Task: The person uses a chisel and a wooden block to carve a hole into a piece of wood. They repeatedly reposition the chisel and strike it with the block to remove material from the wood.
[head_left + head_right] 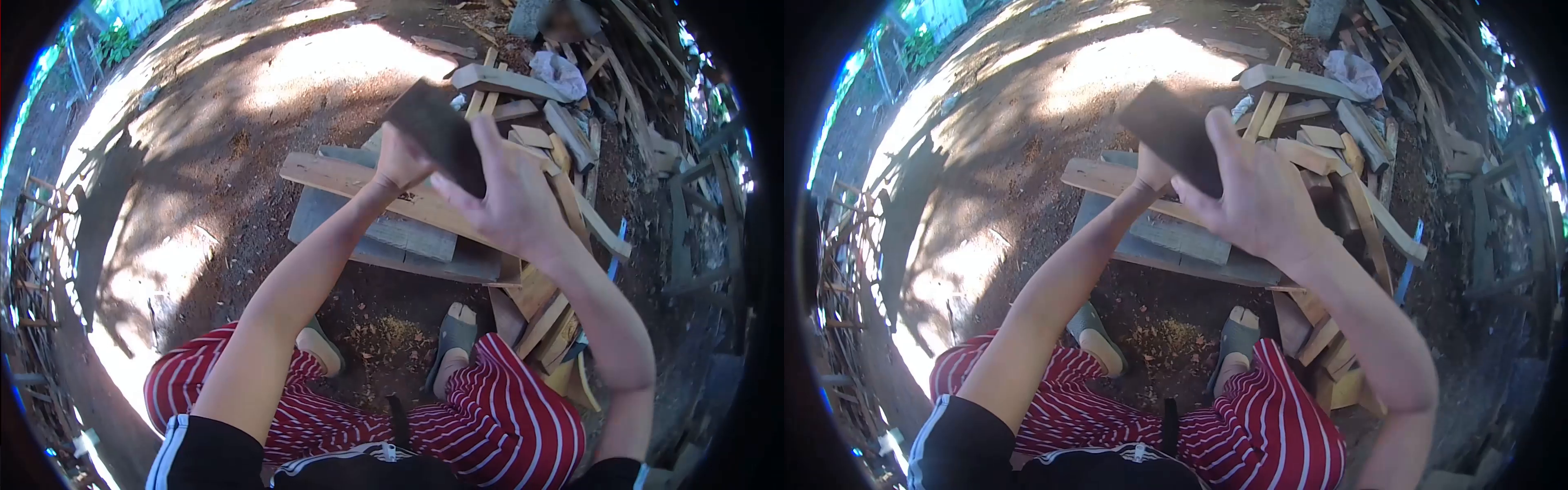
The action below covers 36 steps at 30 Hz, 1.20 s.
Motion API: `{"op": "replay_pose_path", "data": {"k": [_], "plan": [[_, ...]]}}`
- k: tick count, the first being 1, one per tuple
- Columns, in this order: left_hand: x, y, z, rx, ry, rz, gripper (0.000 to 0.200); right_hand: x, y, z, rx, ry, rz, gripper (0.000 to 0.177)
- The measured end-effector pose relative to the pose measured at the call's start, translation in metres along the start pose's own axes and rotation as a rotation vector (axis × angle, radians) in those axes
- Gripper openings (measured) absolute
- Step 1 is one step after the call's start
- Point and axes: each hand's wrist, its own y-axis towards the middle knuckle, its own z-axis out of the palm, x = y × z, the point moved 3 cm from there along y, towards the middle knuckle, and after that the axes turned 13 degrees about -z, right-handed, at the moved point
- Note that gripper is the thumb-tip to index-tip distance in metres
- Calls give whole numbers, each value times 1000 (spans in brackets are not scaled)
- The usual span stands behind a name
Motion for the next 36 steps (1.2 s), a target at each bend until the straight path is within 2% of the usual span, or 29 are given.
{"op": "replay_pose_path", "data": {"k": [1,2,3,4,6,7,8,10,12,14,15,16,18,21,24,26,27,30,32,34,36], "plan": [[6,2,-1,-41,127,167,22,-4,-7,0,126,7,27,50],[11,5,-2,-111,255,337,21,-7,-8,0,122,-3,24,50],[-1,8,-1,-33,304,139,19,-7,-18,5,4,172,80,51],[-6,11,1,-34,302,130,19,-9,-26,11,-119,340,129,51],[9,17,1,-69,48,-334,21,-20,-45,39,-141,431,214,54],[10,19,4,-108,41,-388,20,-30,-61,60,-208,420,298,57],[17,22,4,-99,51,-391,20,-42,-74,76,-282,399,382,60],[33,30,10,-79,187,-374,20,-64,-97,104,-252,387,435,62],[39,40,13,-72,148,-382,19,-77,-115,120,-205,389,496,64],[48,48,15,30,10,-503,19,-84,-123,126,-300,356,527,66],[54,55,16,38,50,-493,18,-87,-123,123,-192,455,659,63],[59,55,18,53,53,-499,18,-92,-126,126,-197,461,675,63],[68,57,21,65,-82,-670,18,-101,-127,131,15,327,635,63],[73,60,20,103,-127,-710,18,-97,-125,132,99,290,669,62],[82,69,13,176,-255,-788,17,-96,-125,137,73,229,587,63],[93,74,12,185,-391,-977,18,-91,-124,136,72,203,594,63],[96,75,11,182,-399,-1005,20,-90,-124,135,81,183,605,63],[71,68,1,199,-378,-899,21,-91,-127,138,83,177,602,63],[38,53,-20,184,-337,-643,23,-93,-127,138,78,167,598,64],[4,37,-38,-27,-269,-447,19,-88,-131,139,88,161,587,64],[-23,26,-50,-237,-329,-363,14,-89,-130,142,121,196,588,66]]}}
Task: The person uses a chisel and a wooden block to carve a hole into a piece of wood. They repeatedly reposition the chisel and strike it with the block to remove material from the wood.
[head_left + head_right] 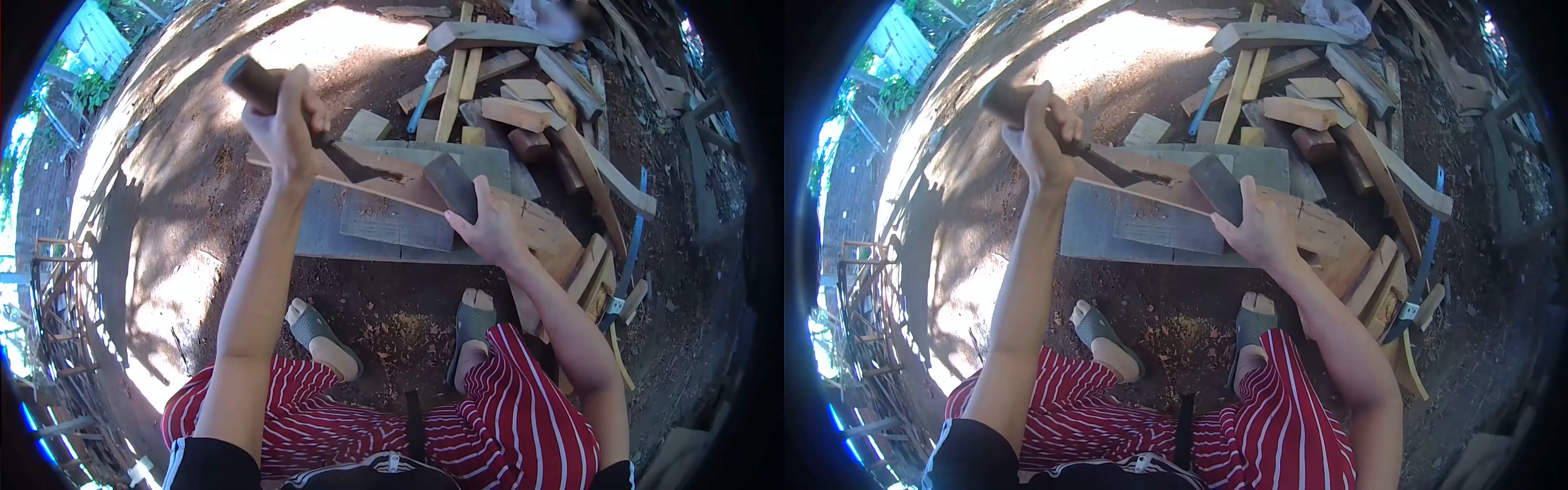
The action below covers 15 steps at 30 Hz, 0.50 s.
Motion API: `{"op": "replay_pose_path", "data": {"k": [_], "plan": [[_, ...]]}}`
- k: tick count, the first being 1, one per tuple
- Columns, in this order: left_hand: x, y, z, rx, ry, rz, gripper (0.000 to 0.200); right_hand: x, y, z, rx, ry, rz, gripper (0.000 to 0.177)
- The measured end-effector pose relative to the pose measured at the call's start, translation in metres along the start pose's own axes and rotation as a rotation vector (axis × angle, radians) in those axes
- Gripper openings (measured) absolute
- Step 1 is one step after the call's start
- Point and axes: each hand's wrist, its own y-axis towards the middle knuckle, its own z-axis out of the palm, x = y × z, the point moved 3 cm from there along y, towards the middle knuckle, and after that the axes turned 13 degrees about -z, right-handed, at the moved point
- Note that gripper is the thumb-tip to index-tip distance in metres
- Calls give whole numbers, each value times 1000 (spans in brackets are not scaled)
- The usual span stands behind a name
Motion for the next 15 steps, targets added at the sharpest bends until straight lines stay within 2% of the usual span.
{"op": "replay_pose_path", "data": {"k": [2,4,6,8,10,12,15], "plan": [[-5,-7,-9,-43,-51,33,19,-2,-1,3,-31,15,-29,65],[-6,-11,-15,-180,-167,70,28,-7,-1,5,-65,29,-51,65],[-5,-15,-18,-186,-129,77,36,-3,-2,1,-100,-3,-129,62],[-1,-16,-18,-244,-228,116,42,6,-2,-7,-52,-74,-144,60],[3,-16,-16,-248,-192,116,48,14,-1,-9,1,-143,-155,59],[2,-16,-13,-332,66,232,45,17,0,-8,38,-217,-198,56],[5,-11,-4,-242,92,308,41,17,0,-9,51,-209,-192,55]]}}
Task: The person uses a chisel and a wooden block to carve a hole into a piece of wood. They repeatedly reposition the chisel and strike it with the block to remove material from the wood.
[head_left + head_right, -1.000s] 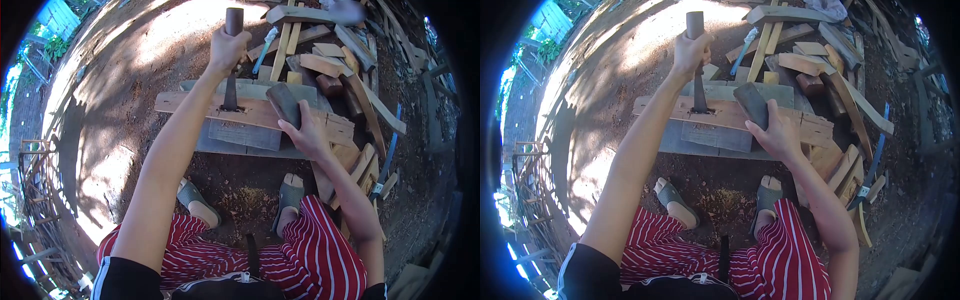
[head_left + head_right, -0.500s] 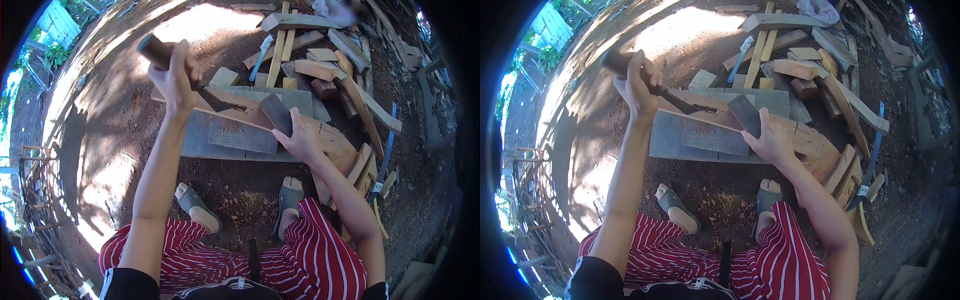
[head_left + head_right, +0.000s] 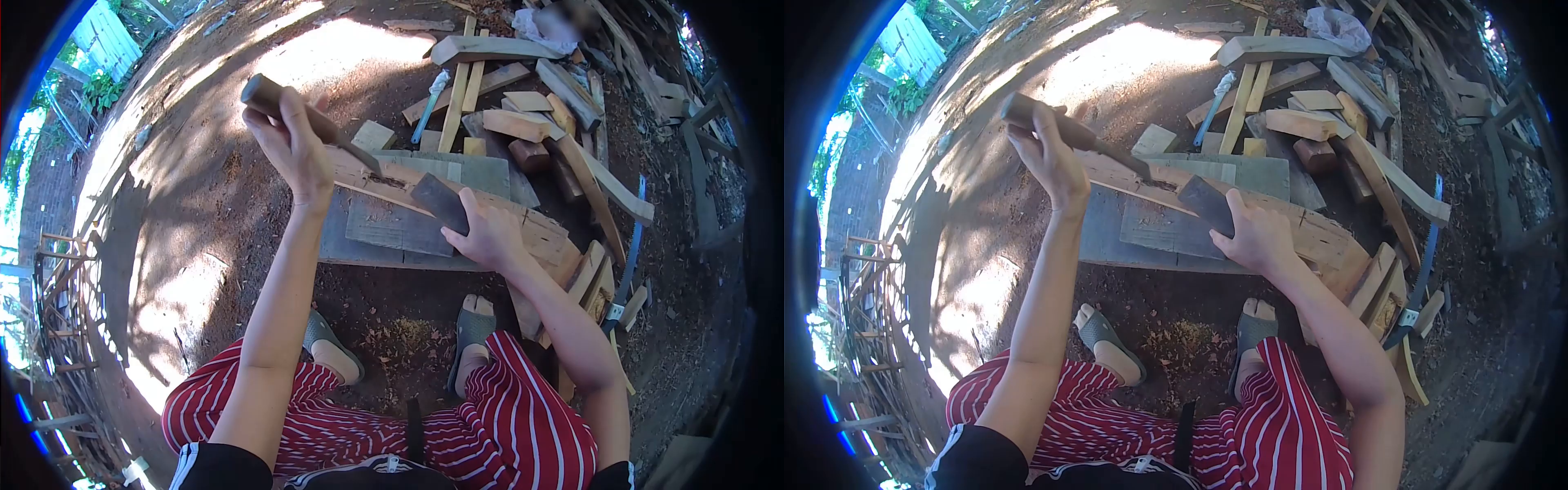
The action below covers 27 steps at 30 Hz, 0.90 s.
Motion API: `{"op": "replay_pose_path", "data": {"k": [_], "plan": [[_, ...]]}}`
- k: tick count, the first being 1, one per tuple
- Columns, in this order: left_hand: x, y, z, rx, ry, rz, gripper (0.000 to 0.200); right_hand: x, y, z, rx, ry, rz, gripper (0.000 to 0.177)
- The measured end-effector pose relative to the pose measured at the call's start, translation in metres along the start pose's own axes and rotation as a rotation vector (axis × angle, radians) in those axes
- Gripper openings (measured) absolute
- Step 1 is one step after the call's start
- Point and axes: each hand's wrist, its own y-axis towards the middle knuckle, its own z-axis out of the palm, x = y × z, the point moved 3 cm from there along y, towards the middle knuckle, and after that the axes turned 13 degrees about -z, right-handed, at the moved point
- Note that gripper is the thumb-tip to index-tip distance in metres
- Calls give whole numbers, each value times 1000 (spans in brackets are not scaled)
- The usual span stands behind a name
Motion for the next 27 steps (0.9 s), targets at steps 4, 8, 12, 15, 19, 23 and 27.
{"op": "replay_pose_path", "data": {"k": [4,8,12,15,19,23,27], "plan": [[-5,-6,9,101,41,-17,43,-1,1,-1,-4,19,0,55],[5,-10,16,37,23,-38,29,-1,1,0,-2,19,-7,54],[18,-8,18,93,-25,-86,21,-2,0,2,-28,29,-17,52],[22,-7,20,119,8,-93,17,-1,1,1,12,11,5,55],[28,-9,22,191,122,-88,15,-2,0,2,13,5,6,56],[35,-1,24,218,165,-87,15,-1,0,1,-14,14,-6,54],[46,9,35,238,257,8,11,0,1,-1,-2,15,0,53]]}}
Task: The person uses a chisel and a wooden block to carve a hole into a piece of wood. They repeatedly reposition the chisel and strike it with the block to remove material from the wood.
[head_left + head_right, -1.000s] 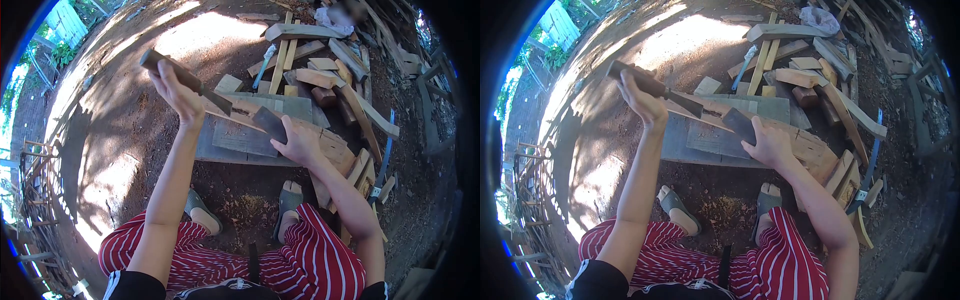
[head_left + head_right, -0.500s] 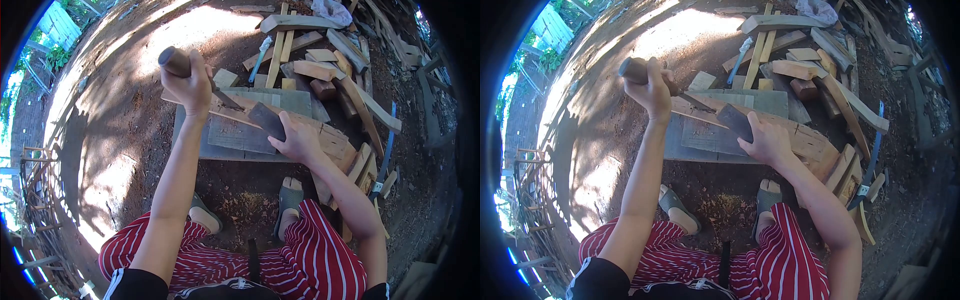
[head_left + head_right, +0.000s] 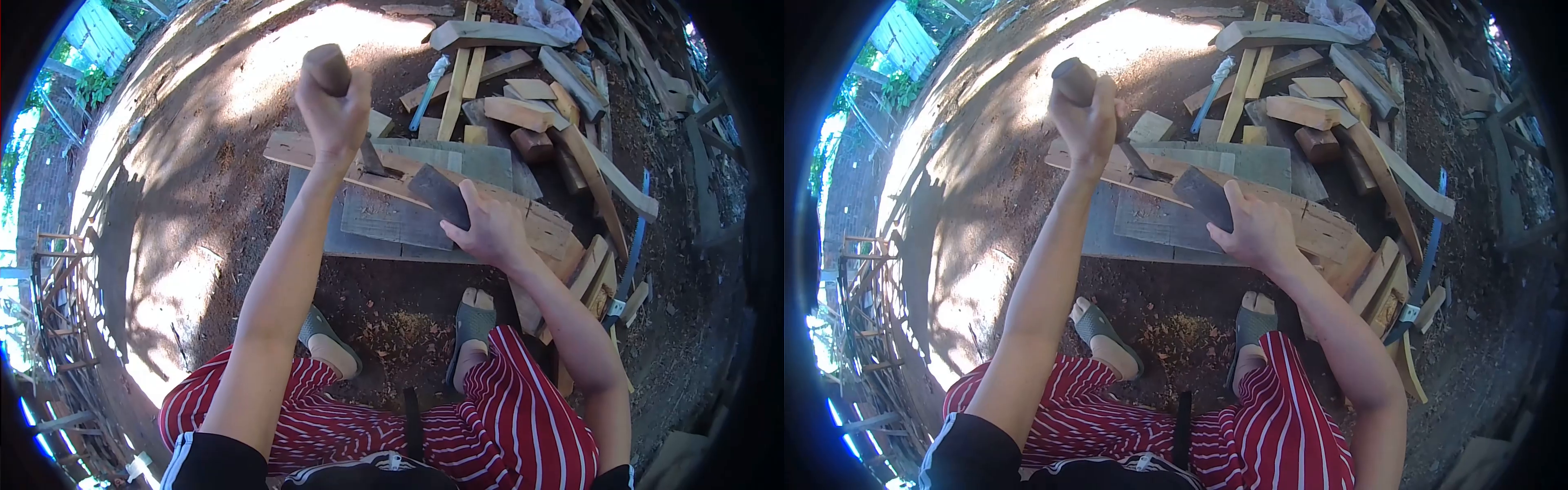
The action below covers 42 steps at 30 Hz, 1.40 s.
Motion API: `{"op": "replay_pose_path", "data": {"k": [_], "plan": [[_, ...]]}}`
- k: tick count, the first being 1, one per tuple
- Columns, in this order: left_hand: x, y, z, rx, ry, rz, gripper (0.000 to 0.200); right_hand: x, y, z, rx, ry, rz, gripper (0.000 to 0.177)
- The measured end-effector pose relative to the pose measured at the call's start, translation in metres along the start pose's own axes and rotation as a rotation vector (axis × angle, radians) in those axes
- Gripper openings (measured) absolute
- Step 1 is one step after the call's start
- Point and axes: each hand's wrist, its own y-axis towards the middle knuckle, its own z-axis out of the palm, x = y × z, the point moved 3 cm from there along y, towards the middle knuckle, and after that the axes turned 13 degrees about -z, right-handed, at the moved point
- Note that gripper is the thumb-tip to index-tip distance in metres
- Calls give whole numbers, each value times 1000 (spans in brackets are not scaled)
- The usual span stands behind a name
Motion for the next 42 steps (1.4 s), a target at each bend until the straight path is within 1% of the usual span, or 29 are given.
{"op": "replay_pose_path", "data": {"k": [5,6,7,9,11,13,15,16,17,18,19,20,22,23,24,25,26,28,29,30,32,33,34,36,38,39,40,41,42], "plan": [[4,-4,6,44,74,36,11,3,0,-1,1,13,9,54],[4,-9,8,49,15,-106,16,1,1,-1,9,21,33,54],[1,-13,9,42,29,-65,15,-3,4,-5,-3,9,20,54],[-8,-19,12,16,3,-2,15,-7,12,-21,-60,253,112,57],[-12,-20,9,13,44,37,17,4,26,-58,-267,302,44,59],[-9,-22,10,32,91,44,20,40,48,-116,-539,519,-118,59],[-10,-26,9,38,92,45,21,82,60,-177,-753,491,-356,56],[-13,-26,8,38,97,52,22,94,66,-182,-753,484,-359,56],[-14,-26,8,37,91,55,22,107,71,-185,-747,502,-422,56],[-18,-28,8,27,3,91,23,114,74,-189,-739,517,-480,55],[-22,-31,8,15,-88,130,24,113,83,-177,-405,199,-325,56],[-22,-34,7,10,-97,135,24,119,87,-162,-223,-58,-334,57],[-12,-38,6,84,-236,-23,25,114,93,-169,-215,-164,-384,53],[-6,-30,5,48,-71,183,24,125,92,-185,-236,7,-375,52],[-10,-34,2,71,38,41,24,137,90,-202,-255,180,-357,50],[-9,-36,3,39,9,74,23,144,88,-213,-411,235,-459,51],[-11,-35,4,7,-18,113,23,145,86,-207,-405,234,-459,51],[-11,-40,0,29,-20,119,22,135,83,-178,-309,74,-344,52],[-2,-40,-1,91,-49,95,22,114,85,-146,-281,44,-418,53],[-4,-35,0,108,-50,111,22,112,82,-156,-302,41,-410,53],[-2,-36,-3,76,-78,-30,20,104,77,-164,-170,229,-248,61],[-4,-42,-5,-16,-77,-54,18,95,69,-157,-256,439,-138,71],[-7,-45,-8,-19,-75,-70,18,85,63,-141,-242,444,-132,71],[-3,-49,-18,27,-120,-289,14,50,48,-104,-447,628,-58,75],[-7,-59,-24,30,-112,-234,13,16,26,-64,-262,501,93,75],[-15,-67,-24,-7,-171,-181,14,5,16,-46,-262,511,94,75],[-18,-76,-25,-45,-227,-132,15,-6,6,-28,-242,385,152,74],[-16,-83,-25,-62,-174,-78,17,-11,3,-16,-220,260,210,74],[-11,-89,-26,-58,-160,-87,17,-17,3,-6,-213,275,215,74]]}}
